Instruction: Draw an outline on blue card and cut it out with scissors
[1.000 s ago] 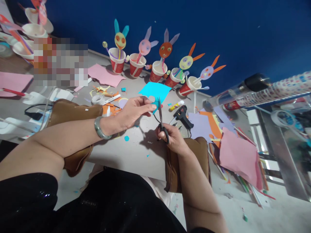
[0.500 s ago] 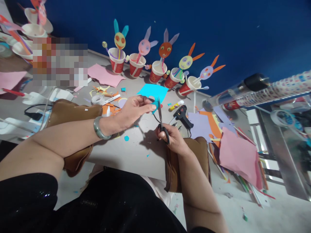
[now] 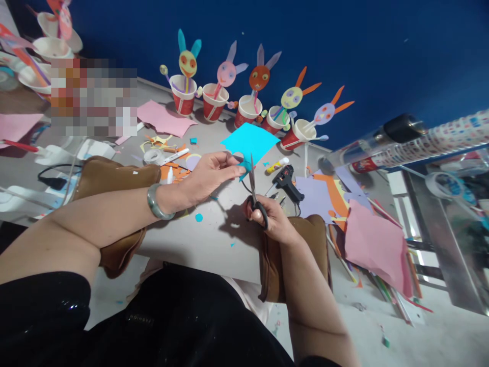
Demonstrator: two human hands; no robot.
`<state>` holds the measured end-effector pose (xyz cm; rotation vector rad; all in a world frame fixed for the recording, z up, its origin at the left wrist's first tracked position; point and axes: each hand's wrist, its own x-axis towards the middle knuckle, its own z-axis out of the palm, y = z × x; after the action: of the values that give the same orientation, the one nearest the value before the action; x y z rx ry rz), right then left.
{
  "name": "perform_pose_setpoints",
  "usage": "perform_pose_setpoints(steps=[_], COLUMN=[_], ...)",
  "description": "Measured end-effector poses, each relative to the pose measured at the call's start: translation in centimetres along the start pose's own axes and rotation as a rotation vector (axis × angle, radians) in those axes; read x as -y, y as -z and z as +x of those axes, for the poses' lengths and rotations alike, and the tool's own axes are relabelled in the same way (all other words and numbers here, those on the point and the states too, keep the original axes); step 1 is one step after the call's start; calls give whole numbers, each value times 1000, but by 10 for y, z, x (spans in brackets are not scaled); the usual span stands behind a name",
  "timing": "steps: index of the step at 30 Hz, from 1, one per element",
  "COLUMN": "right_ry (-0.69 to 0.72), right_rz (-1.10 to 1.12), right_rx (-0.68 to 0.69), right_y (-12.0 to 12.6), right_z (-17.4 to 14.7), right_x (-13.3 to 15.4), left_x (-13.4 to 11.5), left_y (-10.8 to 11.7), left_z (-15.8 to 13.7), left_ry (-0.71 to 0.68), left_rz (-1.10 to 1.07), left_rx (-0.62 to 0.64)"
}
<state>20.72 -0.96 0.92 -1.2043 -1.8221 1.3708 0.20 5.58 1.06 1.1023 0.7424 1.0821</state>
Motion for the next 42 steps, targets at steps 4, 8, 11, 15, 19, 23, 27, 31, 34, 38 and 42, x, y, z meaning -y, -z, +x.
perform_pose_setpoints(steps=[4,8,11,15,19,23,27,31,34,38,42], right_ry=[-3,-16,-23,-20,-36,-45,-45,-50,-47,-45,-39], right_rz=[-4,-10,-17,-14,-15,-11,-14,-25,-22,-21,-26], right_rx=[-9,-18,-23,-29,-34,-35,-33,-32,-28,-18,-14], right_y=[0,0,0,1,1,1,1,1,1,1,1], right_z=[1,1,2,1,1,1,1,1,0,0,-1], right_x=[1,1,1,-1,-2,-2,-1,-2,-3,-2,-2], left_x=[0,1,1,0,-3,-7,-11,-14,-15,-17,-22], left_y=[-2,-3,-4,-4,-4,-5,-5,-6,-6,-6,-6], left_z=[0,0,1,0,0,0,-1,-2,-2,-2,-4], left_ry=[17,33,38,45,40,46,55,58,58,82,92], left_rz=[-12,-23,-42,-73,-74,-55,-43,-39,-40,-18,21], left_rx=[-4,-4,-7,7,8,3,2,-3,-6,-20,-21])
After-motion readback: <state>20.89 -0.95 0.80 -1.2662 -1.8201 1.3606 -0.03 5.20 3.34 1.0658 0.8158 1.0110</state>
